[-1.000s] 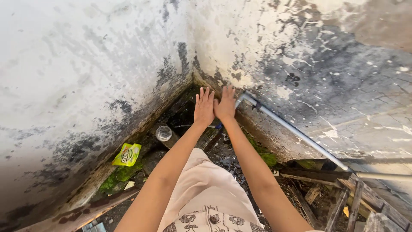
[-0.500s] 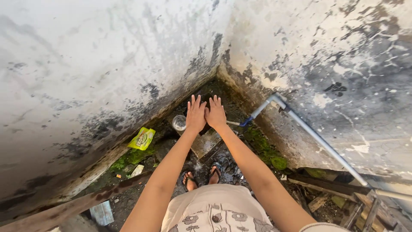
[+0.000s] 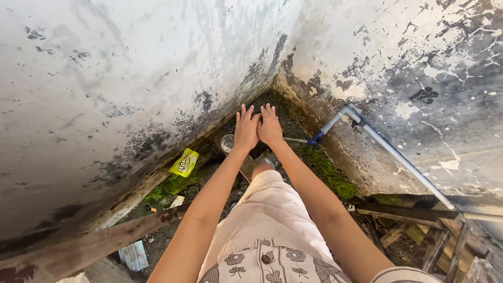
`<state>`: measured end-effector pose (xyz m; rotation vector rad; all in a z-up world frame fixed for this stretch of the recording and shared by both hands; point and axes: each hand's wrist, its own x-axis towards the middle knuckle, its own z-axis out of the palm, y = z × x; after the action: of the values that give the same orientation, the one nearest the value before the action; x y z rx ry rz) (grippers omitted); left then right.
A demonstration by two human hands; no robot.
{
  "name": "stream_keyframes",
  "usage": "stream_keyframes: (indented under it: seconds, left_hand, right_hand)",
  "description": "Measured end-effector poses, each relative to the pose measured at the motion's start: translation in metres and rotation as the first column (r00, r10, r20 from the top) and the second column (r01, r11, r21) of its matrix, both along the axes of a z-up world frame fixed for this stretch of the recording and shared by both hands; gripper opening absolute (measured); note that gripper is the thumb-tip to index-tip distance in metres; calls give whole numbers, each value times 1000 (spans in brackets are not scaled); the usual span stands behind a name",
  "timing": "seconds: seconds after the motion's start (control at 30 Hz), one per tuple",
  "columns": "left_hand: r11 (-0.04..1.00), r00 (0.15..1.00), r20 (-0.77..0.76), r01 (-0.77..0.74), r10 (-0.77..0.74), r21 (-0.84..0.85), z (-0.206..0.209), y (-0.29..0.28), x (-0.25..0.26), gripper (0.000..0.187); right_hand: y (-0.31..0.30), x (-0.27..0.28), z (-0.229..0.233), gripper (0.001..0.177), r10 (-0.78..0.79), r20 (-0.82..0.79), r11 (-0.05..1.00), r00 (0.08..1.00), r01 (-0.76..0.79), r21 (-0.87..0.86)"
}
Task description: Washing dishes and utensils at an outdoor tap.
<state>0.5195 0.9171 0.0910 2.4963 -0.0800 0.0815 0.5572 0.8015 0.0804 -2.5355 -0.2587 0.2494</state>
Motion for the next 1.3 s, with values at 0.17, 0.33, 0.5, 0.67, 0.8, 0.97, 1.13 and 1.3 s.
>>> stream_keyframes:
  seconds: [0.17,0.33,0.5,0.67,0.8,0.97,1.13,1.3]
  left_hand:
    - [1000,999,-25,22,-22,0,18,-5,2,51]
    - [1000,1000,19,21,-21,-15,1,-2,-4,43]
    - [1000,999,-31,16,-16,-6,4,2,-7,42]
    - [999,999,1,51,-51,-15,-4,-3,-3,46]
    - [999,999,-4,51,-51,-10,-9,-11,-4,44]
    - [996,996,3,84,-84,4,-25,-22,-7,44]
    - [994,991,-92,104,-100,38,-16,-31,-7,51]
    - [994,988,-124,103,-96,48,-19,-35,-1,54]
  right_hand:
    - [-4,7,4,58,-46,35,998,998,47,-34]
    - [-4,-2,-10,60,-62,58,998,996,62,4]
    - [0,-4,-19,59,-76,39,997,996,76,1]
    - [-7,-2,-27,55,-74,115,997,991,73,13]
    - [-17,-9,-21,54,-135,71,990,988,132,49]
    - [-33,-16,-44,52,-92,129,996,987,89,29]
    - [-37,-18,-40,48,-133,16,991,991,133,7]
    - [-48,-9,-61,45,-77,3,997,997,77,25]
